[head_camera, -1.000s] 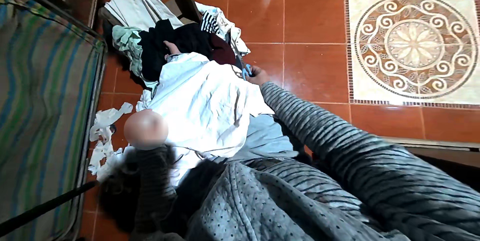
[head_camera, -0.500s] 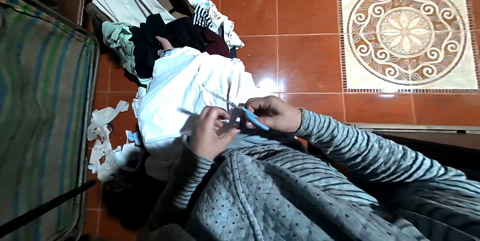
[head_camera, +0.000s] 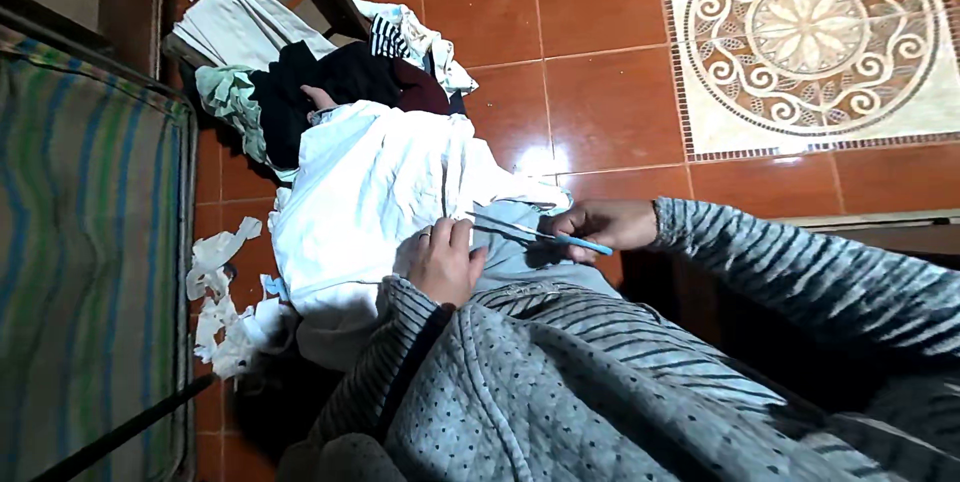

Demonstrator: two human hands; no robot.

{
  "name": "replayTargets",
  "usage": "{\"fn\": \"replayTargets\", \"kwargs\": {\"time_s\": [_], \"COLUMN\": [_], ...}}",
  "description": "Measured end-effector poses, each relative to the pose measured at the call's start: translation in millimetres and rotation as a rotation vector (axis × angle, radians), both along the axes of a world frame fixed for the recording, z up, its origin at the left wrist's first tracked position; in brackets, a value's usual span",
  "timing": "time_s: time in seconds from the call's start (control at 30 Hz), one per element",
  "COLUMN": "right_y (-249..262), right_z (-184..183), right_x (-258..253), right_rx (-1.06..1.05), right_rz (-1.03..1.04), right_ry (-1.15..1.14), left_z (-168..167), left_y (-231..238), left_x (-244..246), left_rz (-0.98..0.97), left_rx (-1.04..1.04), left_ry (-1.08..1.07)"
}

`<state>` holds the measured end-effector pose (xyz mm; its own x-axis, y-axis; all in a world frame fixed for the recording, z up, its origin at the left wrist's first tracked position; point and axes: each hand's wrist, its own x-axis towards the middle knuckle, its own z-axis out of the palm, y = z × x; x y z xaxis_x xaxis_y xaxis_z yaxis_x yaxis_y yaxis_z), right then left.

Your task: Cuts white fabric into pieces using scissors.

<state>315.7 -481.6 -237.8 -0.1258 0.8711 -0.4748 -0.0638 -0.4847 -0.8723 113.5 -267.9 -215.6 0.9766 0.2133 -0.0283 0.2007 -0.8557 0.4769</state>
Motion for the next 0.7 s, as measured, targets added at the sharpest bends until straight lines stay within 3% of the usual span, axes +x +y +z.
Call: {"fn": "replayTargets", "kwargs": {"time_s": [0.2,0.4,0.57,0.7], "right_y": [-14.4,0.8,4.4,3.5], "right_z": [1.7,0.3,-4.7,-18.2], "right_x": [7.4,13.4,17.7,16.2], "right_rx": [-0.224,-0.226,-0.197,-0.162], "right_rz": [0.006,0.089,0.088,0.065], "right_ry": [0.114,0.119,0.199,0.260], "left_z": [6.8,2.3,-12.4,-14.2], "left_y": [-4.1,5.3,4.7,4.1], "left_x": [7.4,18.7,9.6,7.8], "left_rz": [0.130,0.163,0.164,0.135], "left_rx": [-0.006,-0.027,-0.057,0.047], "left_ry": [0.139,0.066,-0.122,-0.212]}}
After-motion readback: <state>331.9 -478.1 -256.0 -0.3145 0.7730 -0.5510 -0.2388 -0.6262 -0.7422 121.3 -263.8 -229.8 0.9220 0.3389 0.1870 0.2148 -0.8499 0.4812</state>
